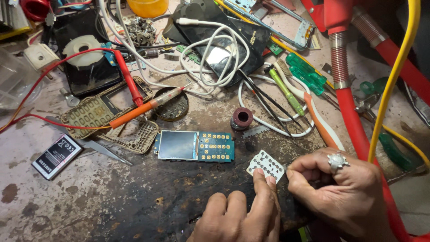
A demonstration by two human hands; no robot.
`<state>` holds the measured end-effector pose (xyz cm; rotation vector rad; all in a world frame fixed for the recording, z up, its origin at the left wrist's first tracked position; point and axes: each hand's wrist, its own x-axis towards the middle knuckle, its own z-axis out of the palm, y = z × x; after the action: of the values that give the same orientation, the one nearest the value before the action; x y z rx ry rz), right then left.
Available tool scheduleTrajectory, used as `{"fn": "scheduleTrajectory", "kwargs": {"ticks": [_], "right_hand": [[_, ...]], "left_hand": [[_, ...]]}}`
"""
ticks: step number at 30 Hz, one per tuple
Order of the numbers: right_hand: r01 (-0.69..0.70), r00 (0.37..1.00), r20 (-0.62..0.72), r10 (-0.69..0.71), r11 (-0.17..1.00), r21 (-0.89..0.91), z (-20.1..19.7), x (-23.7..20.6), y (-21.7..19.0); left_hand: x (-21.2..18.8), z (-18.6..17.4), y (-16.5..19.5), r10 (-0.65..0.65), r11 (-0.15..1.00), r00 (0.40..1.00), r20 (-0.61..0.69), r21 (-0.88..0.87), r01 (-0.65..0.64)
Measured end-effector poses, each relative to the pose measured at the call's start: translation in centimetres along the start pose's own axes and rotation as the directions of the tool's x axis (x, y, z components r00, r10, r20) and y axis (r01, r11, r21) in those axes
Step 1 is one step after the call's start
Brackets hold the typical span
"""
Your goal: The person disassembles a feature phone, separating the keypad board and screen assembly from the housing. They probe the keypad circuit board with multimeter test leads, press the keypad contacts, clean the board with a toothbrush, and handle the keypad membrane and battery on a cluttered workbench.
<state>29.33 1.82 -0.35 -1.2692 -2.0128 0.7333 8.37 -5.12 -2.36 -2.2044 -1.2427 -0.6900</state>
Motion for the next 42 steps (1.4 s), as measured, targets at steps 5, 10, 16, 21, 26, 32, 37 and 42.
{"fn": "scheduleTrajectory", "kwargs": {"ticks": [5, 10, 16, 21, 26, 32, 37, 42], "right_hand": [[0.040, 0.999, -0.010, -0.041, 0.998, -0.056, 0.0, -0.1, 0.1], [0.106, 0.994, -0.015, -0.108, 0.991, -0.081, 0.0, -0.4, 1.0], [0.031, 0.999, 0.012, -0.032, 0.997, 0.070, -0.4, -0.3, 0.7], [0.072, 0.994, 0.072, -0.078, 0.994, 0.086, -0.4, 1.1, -1.0], [0.023, 0.996, 0.088, -0.020, 0.999, -0.029, 0.4, 2.2, -2.1], [0.018, 0.996, 0.084, -0.016, 1.000, -0.021, 0.8, 2.3, -2.0], [-0.111, 0.994, 0.018, 0.111, 0.994, -0.013, 1.3, 2.0, -1.8], [-0.005, 0.997, 0.073, 0.009, 0.999, -0.054, 1.1, 2.2, -1.8]], "left_hand": [[0.0, 0.0, 0.1, -0.018, 0.999, 1.000, 0.010, -0.031, 0.018], [0.3, -0.3, -0.1, -0.009, 1.000, 1.000, 0.015, -0.024, 0.009], [0.6, -0.9, -0.9, 0.012, 0.996, 0.996, 0.084, -0.093, -0.004], [0.9, -0.9, -1.5, -0.004, 0.977, 0.996, 0.089, -0.211, 0.023], [1.0, -1.4, -1.1, -0.010, 0.978, 0.991, 0.132, -0.207, 0.037], [0.9, -1.4, -1.0, -0.038, 0.956, 0.989, 0.141, -0.284, 0.077], [0.7, -1.1, -0.6, -0.048, 0.966, 0.989, 0.138, -0.245, 0.081], [0.3, -0.7, -0.5, -0.015, 0.978, 0.988, 0.155, -0.205, 0.047]]}}
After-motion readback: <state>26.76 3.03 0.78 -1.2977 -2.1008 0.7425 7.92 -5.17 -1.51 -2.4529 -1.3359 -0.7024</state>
